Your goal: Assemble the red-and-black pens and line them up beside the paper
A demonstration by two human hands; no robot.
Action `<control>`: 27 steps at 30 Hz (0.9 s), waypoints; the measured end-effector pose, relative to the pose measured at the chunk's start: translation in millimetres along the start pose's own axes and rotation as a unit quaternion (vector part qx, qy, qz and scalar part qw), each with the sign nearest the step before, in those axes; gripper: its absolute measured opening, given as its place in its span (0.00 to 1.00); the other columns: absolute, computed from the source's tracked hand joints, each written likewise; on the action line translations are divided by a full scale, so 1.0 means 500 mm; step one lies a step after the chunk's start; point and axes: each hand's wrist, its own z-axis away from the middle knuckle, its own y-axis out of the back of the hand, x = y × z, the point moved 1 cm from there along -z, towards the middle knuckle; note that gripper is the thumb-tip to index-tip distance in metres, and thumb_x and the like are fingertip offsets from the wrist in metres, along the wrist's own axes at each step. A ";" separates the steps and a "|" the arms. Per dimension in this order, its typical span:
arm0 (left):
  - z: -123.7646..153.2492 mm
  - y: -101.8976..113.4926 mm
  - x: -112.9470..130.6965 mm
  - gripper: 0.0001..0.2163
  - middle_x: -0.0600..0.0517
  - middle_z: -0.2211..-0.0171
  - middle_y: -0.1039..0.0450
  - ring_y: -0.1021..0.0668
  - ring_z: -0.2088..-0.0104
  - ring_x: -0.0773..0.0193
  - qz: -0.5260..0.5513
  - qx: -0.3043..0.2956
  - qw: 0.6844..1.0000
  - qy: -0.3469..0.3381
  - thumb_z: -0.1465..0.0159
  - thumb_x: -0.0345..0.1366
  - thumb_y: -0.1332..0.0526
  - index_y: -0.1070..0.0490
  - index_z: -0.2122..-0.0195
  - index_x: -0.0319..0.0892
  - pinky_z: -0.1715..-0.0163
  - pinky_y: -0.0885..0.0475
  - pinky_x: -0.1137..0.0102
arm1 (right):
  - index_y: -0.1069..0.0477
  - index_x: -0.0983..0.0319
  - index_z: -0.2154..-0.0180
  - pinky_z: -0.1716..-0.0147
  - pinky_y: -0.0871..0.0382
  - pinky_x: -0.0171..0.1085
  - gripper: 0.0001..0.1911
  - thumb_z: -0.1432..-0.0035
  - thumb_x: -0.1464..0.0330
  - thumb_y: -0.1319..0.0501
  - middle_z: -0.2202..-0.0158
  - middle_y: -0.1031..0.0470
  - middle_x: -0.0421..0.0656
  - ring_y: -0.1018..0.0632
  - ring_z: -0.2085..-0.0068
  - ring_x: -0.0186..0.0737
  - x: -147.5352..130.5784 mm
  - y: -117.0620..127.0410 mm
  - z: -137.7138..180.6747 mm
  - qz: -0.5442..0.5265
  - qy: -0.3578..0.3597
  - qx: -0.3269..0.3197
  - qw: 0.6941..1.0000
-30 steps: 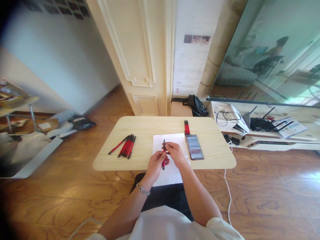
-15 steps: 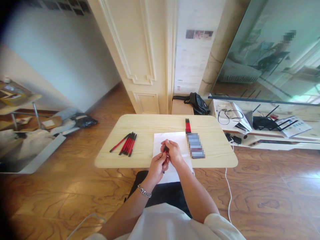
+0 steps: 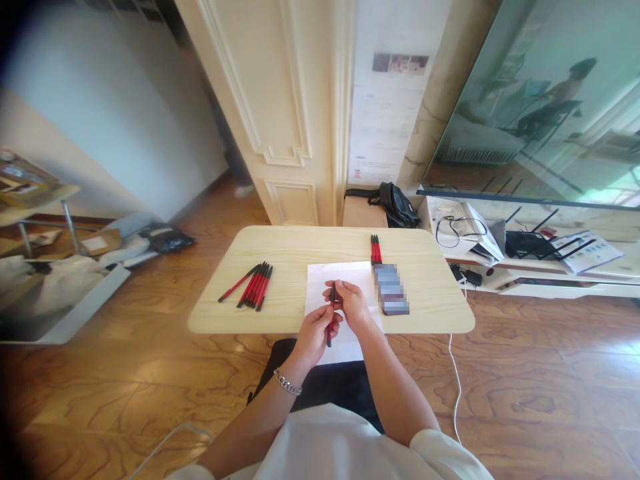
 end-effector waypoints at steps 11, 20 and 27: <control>-0.002 0.010 -0.004 0.15 0.49 0.73 0.29 0.34 0.79 0.73 -0.036 0.002 0.999 -0.012 0.40 0.47 0.39 0.28 0.66 0.37 0.80 0.42 0.74 | 0.27 0.63 0.63 0.77 0.34 0.32 0.20 0.49 0.54 0.37 0.68 0.25 0.45 0.26 0.69 0.37 0.003 0.004 -0.002 -0.002 0.001 0.003 1.000; 0.000 0.008 0.005 0.17 0.48 0.73 0.28 0.33 0.79 0.72 -0.043 0.018 0.999 -0.008 0.42 0.48 0.38 0.26 0.64 0.37 0.80 0.41 0.75 | 0.27 0.63 0.62 0.74 0.33 0.34 0.19 0.48 0.54 0.38 0.68 0.25 0.45 0.25 0.67 0.38 0.001 0.008 -0.005 0.015 0.007 0.002 1.000; 0.002 0.007 0.014 0.18 0.49 0.74 0.27 0.33 0.80 0.72 -0.054 0.022 0.998 -0.016 0.43 0.49 0.37 0.26 0.64 0.37 0.81 0.42 0.74 | 0.27 0.63 0.65 0.73 0.32 0.34 0.19 0.52 0.55 0.34 0.70 0.25 0.44 0.26 0.69 0.36 -0.007 0.008 -0.003 0.046 0.022 0.012 0.999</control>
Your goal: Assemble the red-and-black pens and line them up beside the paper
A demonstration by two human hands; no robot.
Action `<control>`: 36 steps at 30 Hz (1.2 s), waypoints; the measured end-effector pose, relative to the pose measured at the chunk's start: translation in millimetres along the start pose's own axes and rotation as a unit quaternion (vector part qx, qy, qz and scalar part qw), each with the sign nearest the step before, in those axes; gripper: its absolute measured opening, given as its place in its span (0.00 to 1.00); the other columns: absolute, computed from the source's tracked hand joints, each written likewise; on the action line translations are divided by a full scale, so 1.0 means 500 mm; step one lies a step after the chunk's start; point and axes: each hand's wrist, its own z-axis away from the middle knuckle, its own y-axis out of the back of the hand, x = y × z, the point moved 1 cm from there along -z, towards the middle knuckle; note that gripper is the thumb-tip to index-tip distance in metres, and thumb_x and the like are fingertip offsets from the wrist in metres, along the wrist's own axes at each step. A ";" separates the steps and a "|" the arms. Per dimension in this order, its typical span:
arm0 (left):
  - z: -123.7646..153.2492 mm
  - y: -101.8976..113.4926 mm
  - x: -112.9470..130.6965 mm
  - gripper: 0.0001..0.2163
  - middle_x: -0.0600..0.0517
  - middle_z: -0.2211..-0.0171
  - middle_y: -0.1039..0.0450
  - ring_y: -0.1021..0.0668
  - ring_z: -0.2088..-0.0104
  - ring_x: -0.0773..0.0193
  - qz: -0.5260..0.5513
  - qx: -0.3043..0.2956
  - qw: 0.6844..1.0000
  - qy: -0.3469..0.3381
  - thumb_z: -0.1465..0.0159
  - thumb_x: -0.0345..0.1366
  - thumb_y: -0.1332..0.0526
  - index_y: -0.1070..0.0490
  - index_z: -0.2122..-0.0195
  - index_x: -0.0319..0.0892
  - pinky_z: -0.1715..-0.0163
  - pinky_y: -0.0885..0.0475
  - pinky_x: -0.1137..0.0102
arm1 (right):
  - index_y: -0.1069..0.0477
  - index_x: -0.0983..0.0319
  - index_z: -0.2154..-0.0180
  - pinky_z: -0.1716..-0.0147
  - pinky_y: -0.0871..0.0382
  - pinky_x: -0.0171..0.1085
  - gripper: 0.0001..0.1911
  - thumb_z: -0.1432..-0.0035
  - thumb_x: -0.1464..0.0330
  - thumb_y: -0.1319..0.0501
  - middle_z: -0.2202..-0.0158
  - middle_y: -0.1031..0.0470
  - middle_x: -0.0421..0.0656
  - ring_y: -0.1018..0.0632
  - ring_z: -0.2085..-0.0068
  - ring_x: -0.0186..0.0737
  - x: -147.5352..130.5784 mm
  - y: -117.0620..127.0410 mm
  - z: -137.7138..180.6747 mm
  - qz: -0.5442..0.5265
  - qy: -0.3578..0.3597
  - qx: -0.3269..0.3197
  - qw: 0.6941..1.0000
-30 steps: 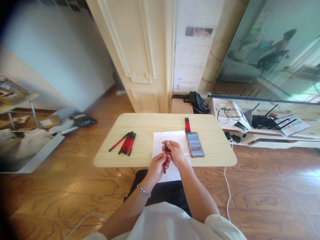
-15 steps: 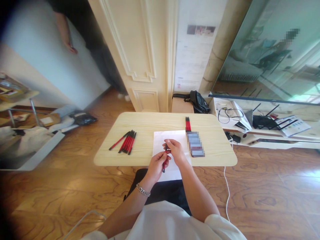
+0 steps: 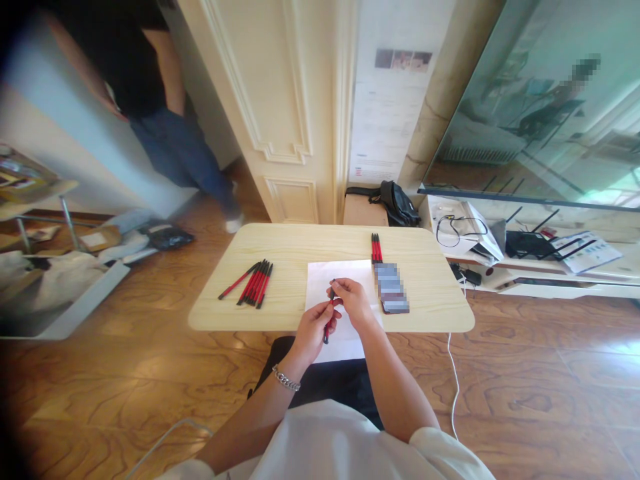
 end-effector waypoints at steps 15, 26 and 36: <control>-0.003 0.005 -0.006 0.18 0.50 0.74 0.28 0.33 0.80 0.72 -0.011 -0.003 1.000 -0.010 0.42 0.48 0.38 0.27 0.61 0.38 0.81 0.41 0.74 | 0.26 0.63 0.64 0.68 0.30 0.37 0.19 0.52 0.55 0.34 0.70 0.25 0.43 0.25 0.68 0.37 0.005 0.006 -0.004 0.032 -0.002 0.008 0.999; -0.003 0.004 -0.007 0.20 0.50 0.74 0.27 0.32 0.80 0.71 -0.002 0.012 1.000 -0.004 0.44 0.48 0.36 0.28 0.56 0.38 0.81 0.40 0.74 | 0.26 0.62 0.63 0.68 0.33 0.37 0.20 0.53 0.54 0.34 0.72 0.24 0.42 0.26 0.71 0.36 0.007 0.012 -0.009 0.100 0.014 0.015 0.995; -0.004 0.008 -0.010 0.22 0.51 0.75 0.28 0.32 0.81 0.72 0.012 0.003 1.000 0.005 0.44 0.47 0.36 0.30 0.53 0.39 0.82 0.42 0.75 | 0.27 0.62 0.61 0.67 0.34 0.37 0.18 0.52 0.58 0.35 0.69 0.22 0.44 0.24 0.68 0.38 0.005 0.010 -0.011 0.110 0.016 0.014 0.994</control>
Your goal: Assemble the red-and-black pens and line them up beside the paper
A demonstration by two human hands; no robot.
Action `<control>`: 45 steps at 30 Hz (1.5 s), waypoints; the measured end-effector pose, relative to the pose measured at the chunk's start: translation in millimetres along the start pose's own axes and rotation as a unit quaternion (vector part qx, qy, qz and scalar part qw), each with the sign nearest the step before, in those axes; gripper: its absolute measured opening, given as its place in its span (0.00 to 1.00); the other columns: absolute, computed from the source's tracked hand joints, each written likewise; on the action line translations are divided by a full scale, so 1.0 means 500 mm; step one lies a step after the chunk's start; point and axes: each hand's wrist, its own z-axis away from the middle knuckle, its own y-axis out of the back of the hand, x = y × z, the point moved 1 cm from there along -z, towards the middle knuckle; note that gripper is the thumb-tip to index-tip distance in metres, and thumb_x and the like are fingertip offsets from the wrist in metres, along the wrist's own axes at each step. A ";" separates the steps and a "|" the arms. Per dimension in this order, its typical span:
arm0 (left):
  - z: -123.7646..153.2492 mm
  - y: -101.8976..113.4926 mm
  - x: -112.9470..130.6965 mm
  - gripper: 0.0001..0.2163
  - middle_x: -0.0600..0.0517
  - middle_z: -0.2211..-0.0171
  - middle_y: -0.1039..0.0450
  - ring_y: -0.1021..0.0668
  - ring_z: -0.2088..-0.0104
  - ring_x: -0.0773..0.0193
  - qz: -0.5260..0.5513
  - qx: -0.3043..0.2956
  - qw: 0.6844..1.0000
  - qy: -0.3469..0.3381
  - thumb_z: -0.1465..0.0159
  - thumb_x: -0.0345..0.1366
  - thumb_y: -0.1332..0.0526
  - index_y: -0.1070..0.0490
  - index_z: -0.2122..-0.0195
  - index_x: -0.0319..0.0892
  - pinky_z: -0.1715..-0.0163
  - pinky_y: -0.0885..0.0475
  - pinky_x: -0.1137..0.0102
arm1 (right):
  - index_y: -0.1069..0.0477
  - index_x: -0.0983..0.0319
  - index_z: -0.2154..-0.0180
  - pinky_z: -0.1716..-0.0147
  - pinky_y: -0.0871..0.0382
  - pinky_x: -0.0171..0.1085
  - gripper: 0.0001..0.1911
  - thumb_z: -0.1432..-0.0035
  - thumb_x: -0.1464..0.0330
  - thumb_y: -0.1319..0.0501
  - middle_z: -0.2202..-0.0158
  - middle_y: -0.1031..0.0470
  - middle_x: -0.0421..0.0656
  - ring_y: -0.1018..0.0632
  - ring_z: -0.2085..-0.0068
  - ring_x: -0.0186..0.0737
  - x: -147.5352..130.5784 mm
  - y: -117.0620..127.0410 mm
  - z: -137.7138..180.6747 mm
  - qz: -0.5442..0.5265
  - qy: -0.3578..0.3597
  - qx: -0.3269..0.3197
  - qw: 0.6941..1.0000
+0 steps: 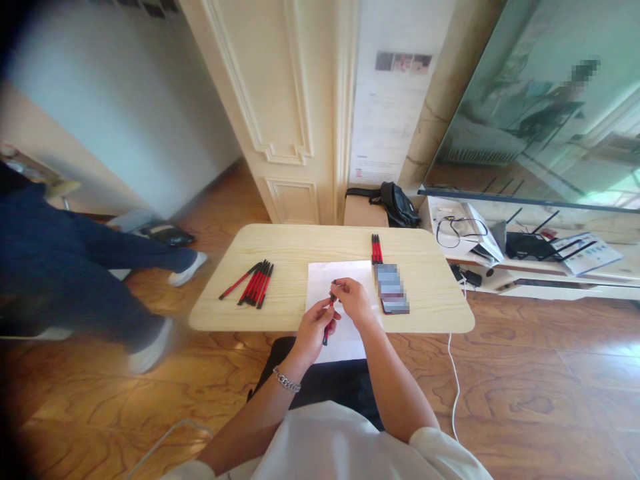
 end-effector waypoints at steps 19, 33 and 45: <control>0.023 0.016 -0.001 0.19 0.53 0.76 0.31 0.34 0.82 0.73 -0.002 -0.014 1.000 0.015 0.43 0.47 0.37 0.30 0.54 0.41 0.84 0.45 0.76 | 0.26 0.61 0.61 0.70 0.34 0.36 0.20 0.53 0.56 0.36 0.69 0.22 0.44 0.24 0.70 0.38 -0.036 0.045 -0.100 -0.007 0.031 0.097 0.995; 0.022 0.040 0.010 0.20 0.54 0.75 0.31 0.33 0.81 0.74 0.026 0.019 0.999 0.004 0.42 0.47 0.37 0.32 0.53 0.41 0.83 0.45 0.77 | 0.26 0.61 0.69 0.66 0.40 0.34 0.09 0.44 0.63 0.40 0.68 0.22 0.46 0.25 0.65 0.40 0.020 -0.041 -0.070 0.493 0.043 0.056 0.867; 0.020 0.010 -0.006 0.18 0.54 0.76 0.32 0.35 0.82 0.74 0.012 -0.021 1.000 0.009 0.40 0.47 0.39 0.32 0.54 0.41 0.83 0.45 0.77 | 0.25 0.63 0.68 0.74 0.39 0.32 0.19 0.43 0.54 0.44 0.77 0.28 0.40 0.29 0.74 0.35 -0.002 0.013 -0.013 0.234 0.068 0.007 0.970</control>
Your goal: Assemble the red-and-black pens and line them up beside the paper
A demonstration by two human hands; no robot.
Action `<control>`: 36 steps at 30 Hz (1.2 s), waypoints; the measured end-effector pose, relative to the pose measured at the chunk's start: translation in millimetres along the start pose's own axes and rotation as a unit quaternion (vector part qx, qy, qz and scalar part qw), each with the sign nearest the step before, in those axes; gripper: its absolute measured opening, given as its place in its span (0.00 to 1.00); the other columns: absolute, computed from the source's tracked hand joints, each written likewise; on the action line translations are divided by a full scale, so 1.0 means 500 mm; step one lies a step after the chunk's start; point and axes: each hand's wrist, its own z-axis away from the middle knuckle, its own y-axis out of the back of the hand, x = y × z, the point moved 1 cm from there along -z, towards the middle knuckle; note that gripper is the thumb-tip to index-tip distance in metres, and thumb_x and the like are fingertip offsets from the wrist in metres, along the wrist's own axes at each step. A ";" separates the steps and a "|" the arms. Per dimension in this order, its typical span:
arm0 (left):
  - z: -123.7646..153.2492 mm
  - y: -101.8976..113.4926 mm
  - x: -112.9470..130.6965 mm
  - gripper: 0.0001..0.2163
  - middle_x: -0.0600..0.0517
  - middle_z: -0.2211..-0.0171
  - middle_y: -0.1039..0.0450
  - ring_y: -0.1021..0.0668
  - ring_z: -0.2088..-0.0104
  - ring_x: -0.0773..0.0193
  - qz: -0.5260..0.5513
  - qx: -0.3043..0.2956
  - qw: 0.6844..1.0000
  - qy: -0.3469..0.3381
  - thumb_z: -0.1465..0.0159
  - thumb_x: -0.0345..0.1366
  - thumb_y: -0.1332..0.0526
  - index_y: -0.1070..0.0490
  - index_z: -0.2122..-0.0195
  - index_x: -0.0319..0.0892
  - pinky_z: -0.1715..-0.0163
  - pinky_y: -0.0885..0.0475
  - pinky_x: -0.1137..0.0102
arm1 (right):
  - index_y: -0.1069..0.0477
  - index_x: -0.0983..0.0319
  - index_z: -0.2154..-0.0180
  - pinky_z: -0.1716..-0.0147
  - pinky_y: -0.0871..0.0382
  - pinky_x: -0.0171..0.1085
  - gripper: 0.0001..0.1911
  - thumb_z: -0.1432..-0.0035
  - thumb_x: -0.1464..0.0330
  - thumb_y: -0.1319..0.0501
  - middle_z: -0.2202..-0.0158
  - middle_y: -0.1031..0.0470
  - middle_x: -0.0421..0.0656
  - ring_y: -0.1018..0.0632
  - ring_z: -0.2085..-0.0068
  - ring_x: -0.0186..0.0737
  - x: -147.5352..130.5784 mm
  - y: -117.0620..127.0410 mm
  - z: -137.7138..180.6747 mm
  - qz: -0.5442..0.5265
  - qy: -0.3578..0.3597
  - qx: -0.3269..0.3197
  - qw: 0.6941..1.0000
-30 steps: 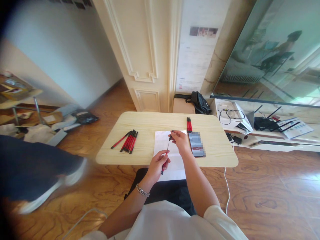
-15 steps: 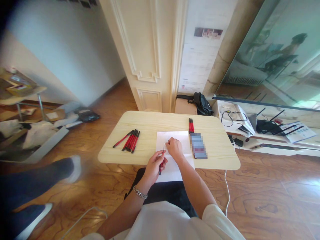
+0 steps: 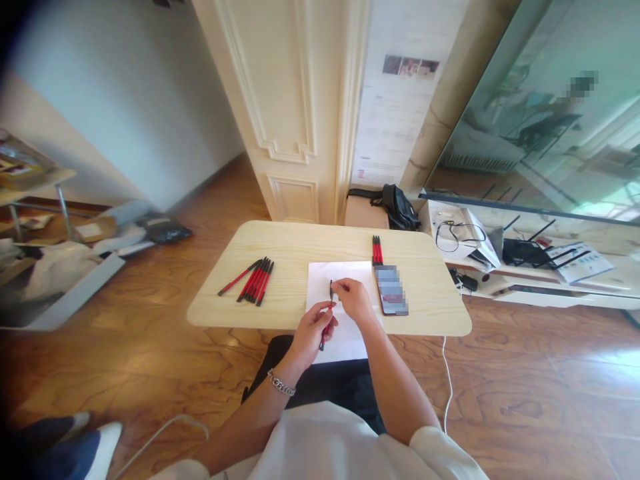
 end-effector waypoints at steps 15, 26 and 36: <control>0.003 0.018 0.005 0.20 0.53 0.75 0.31 0.34 0.81 0.73 -0.019 0.025 0.999 -0.009 0.41 0.48 0.39 0.31 0.53 0.41 0.84 0.45 0.77 | 0.24 0.63 0.72 0.69 0.42 0.36 0.20 0.42 0.55 0.44 0.71 0.23 0.51 0.25 0.68 0.41 0.018 0.000 -0.030 0.310 -0.033 0.001 0.950; -0.002 -0.008 -0.009 0.18 0.53 0.76 0.30 0.34 0.82 0.73 -0.027 -0.006 1.000 -0.001 0.40 0.47 0.39 0.31 0.53 0.41 0.84 0.44 0.76 | 0.26 0.63 0.69 0.74 0.38 0.32 0.17 0.46 0.56 0.42 0.72 0.24 0.42 0.28 0.72 0.34 0.014 0.032 0.016 -0.073 -0.008 -0.035 0.997; 0.005 0.006 0.002 0.21 0.50 0.74 0.27 0.31 0.81 0.72 0.017 0.028 0.999 0.015 0.43 0.44 0.38 0.31 0.50 0.39 0.82 0.40 0.75 | 0.22 0.63 0.72 0.71 0.40 0.34 0.12 0.48 0.60 0.38 0.73 0.22 0.46 0.24 0.69 0.40 0.021 0.026 -0.052 0.234 -0.063 0.001 0.970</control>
